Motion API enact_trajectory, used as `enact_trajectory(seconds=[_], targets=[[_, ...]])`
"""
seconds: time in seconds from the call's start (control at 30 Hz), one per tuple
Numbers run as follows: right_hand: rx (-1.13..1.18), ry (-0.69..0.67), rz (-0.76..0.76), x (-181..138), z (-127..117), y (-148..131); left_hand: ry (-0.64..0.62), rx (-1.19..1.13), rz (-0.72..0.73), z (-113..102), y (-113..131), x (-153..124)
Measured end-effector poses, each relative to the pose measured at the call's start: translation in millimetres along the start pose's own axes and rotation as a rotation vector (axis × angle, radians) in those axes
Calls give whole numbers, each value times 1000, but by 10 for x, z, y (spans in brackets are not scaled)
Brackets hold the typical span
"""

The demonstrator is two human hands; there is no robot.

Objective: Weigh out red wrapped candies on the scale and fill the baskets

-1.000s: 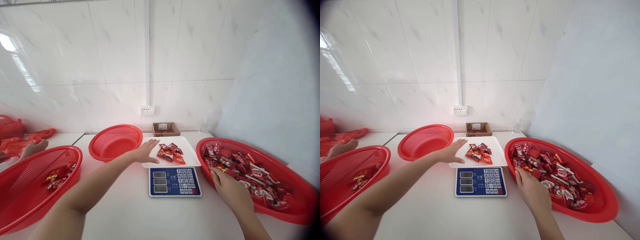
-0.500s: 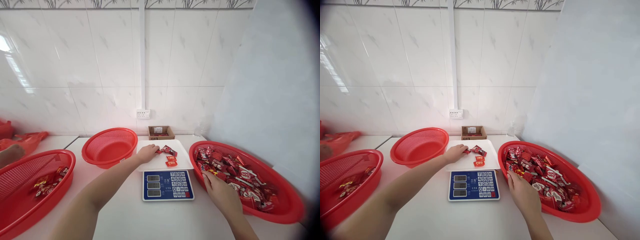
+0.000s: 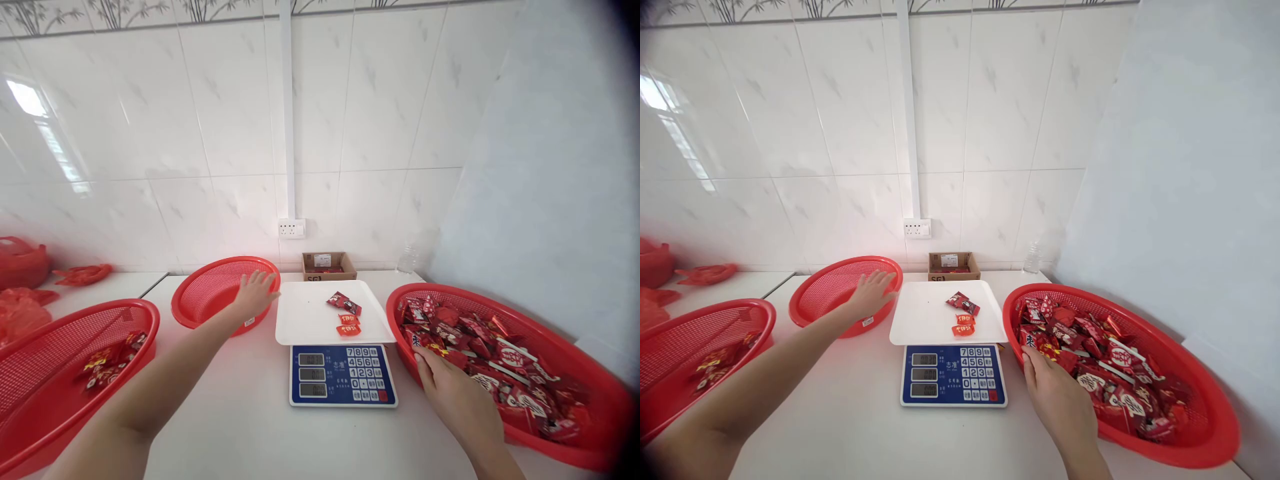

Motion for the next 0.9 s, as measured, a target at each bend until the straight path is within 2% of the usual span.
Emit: enact_trajectory(seconds=[0.07,0.13,0.2,0.33,0.43,0.53,0.67,0.8,0.9], targets=[[-1,-3,2,0,-15,-10,-33,-49,147,79,329,36],[-9,-9,12,-2,-28,-18,-107,-176,378,158,722,77],[-16,-21,16,-4,-34,-21,-172,-240,510,233,1084,132],[-19,-30,7,-5,-28,-12,-285,-200,571,391,1593,283],[-23,-33,-6,-2,-19,-2,-266,-159,560,464,1784,367],[-21,-44,-15,-3,-17,0,-182,-157,515,480,1837,388],[-18,-50,-7,-11,-21,-1,-98,-184,432,468,1735,373],[-8,1,-27,-16,-20,-1,-27,-262,349,426,1488,376],[-17,19,-30,-17,-14,4,58,-334,243,327,1200,375]])
Point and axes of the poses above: each hand's wrist, its own x-axis towards the middle knuckle, its own z-axis out of the palm, y = z × x, the point moved 2 cm from there along x, towards the middle knuckle, and after that the axes turned 5 degrees about x, right-handed, at the moved point
